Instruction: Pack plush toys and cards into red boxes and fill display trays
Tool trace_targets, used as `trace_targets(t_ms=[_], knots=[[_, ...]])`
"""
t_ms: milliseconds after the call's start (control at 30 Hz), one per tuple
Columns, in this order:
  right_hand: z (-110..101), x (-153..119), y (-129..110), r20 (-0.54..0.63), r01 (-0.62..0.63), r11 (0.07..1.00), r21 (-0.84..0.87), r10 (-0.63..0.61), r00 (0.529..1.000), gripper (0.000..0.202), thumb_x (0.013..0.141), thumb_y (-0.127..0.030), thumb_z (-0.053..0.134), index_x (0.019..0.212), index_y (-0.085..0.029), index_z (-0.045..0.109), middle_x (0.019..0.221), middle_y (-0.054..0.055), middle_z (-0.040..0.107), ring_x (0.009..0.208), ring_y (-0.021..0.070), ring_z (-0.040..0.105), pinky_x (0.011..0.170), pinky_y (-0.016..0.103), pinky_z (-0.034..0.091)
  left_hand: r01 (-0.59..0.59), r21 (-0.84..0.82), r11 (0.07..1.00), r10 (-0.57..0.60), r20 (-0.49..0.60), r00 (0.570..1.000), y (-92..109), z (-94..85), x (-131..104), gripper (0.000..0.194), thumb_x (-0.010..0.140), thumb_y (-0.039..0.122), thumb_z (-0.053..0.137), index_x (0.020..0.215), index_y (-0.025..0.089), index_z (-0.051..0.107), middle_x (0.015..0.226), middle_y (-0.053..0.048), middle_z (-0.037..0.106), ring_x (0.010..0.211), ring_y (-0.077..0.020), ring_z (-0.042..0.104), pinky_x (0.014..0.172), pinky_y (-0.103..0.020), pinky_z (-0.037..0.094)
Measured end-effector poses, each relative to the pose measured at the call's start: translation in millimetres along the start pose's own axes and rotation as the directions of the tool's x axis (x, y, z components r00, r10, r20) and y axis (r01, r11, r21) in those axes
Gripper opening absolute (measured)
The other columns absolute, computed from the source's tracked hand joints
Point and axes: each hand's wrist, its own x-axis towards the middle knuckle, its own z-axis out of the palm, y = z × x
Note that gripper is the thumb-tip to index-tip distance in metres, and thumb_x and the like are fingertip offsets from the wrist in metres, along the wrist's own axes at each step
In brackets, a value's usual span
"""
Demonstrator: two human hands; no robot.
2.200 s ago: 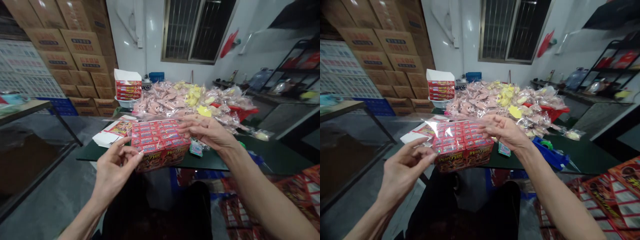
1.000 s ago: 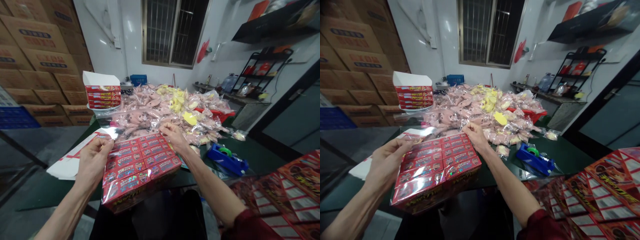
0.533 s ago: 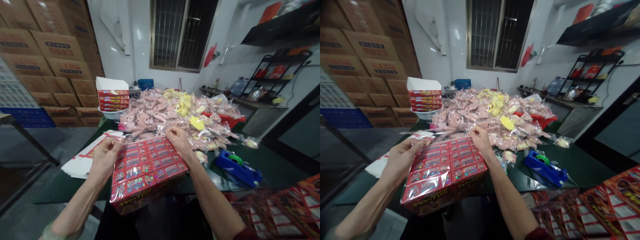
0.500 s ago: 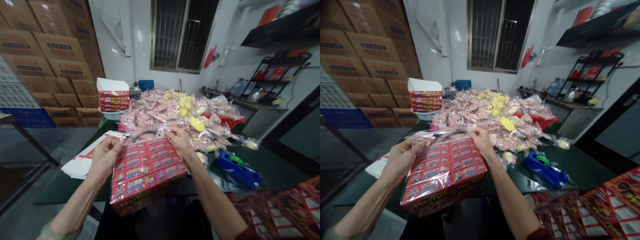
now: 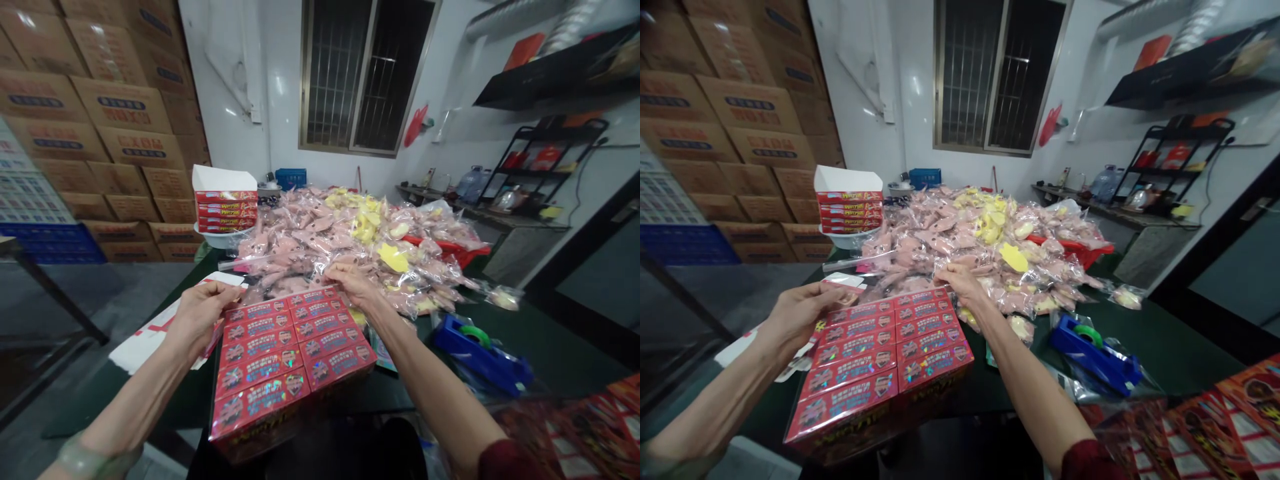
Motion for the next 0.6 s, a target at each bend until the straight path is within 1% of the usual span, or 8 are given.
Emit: trace_targets(t_ms=[100,200,333,467,533,600], knots=[[1.0,2.0,7.3,0.008,-0.023,1.000,0.006,0.023,1.000,0.018,0.056,-0.032,0.064,0.053,-0.017,0.055,0.053,-0.002,0.059,0.045,0.0083,0.047,0.046,0.022,0.035,0.015,-0.011,1.000,-0.015,-0.017,1.000,-3.4,0.3,5.6,0.027,0.043,0.032,0.078,0.049,0.014,0.059,0.050,-0.003,0.061,0.047,-0.0142,0.055,0.046,-0.024,0.042],[3.0,1.5,11.2,-0.012,-0.014,1.000,0.005,0.014,1.000,0.018,0.055,-0.032,0.064,0.051,-0.017,0.055,0.050,-0.004,0.057,0.042,0.0073,0.044,0.044,0.021,0.031,0.029,-0.020,0.999,-0.030,-0.025,0.999,-5.4,0.3,8.1,0.024,0.042,0.029,0.078,0.048,0.014,0.060,0.049,-0.003,0.061,0.050,-0.0162,0.058,0.048,-0.025,0.046],[6.0,-0.7,14.0,-0.064,0.013,1.000,0.006,-0.012,0.998,0.020,0.057,-0.031,0.063,0.048,-0.018,0.051,0.047,-0.005,0.054,0.042,0.0070,0.041,0.044,0.021,0.030,0.064,-0.041,0.997,-0.065,-0.033,0.997,-5.3,0.9,8.1,0.022,0.040,0.025,0.078,0.047,0.015,0.060,0.046,-0.002,0.060,0.045,-0.0137,0.055,0.045,-0.023,0.045],[6.7,0.2,18.1,-0.102,0.005,1.000,-0.006,-0.005,0.995,0.023,0.058,-0.031,0.065,0.048,-0.019,0.047,0.041,-0.007,0.046,0.040,0.0069,0.037,0.042,0.021,0.028,0.129,-0.077,0.989,-0.131,-0.026,0.991,-3.0,4.0,7.2,0.024,0.040,0.021,0.079,0.046,0.014,0.057,0.044,-0.001,0.059,0.040,-0.0117,0.052,0.040,-0.022,0.043],[6.2,1.7,20.3,-0.098,-0.019,1.000,-0.010,0.018,0.995,0.024,0.058,-0.030,0.066,0.048,-0.020,0.047,0.041,-0.007,0.046,0.039,0.0071,0.037,0.041,0.022,0.028,0.175,-0.104,0.979,-0.177,-0.014,0.984,-2.3,5.6,6.7,0.023,0.040,0.017,0.078,0.045,0.014,0.056,0.045,-0.001,0.059,0.040,-0.0121,0.053,0.040,-0.022,0.044],[5.8,2.9,22.1,-0.076,-0.043,0.999,-0.009,0.043,0.996,0.023,0.057,-0.029,0.065,0.047,-0.020,0.047,0.040,-0.005,0.047,0.038,0.0082,0.039,0.040,0.023,0.031,0.226,-0.131,0.965,-0.227,0.009,0.974,-2.6,6.5,5.6,0.021,0.041,0.012,0.075,0.046,0.015,0.055,0.045,-0.002,0.060,0.041,-0.0151,0.056,0.041,-0.025,0.047]])
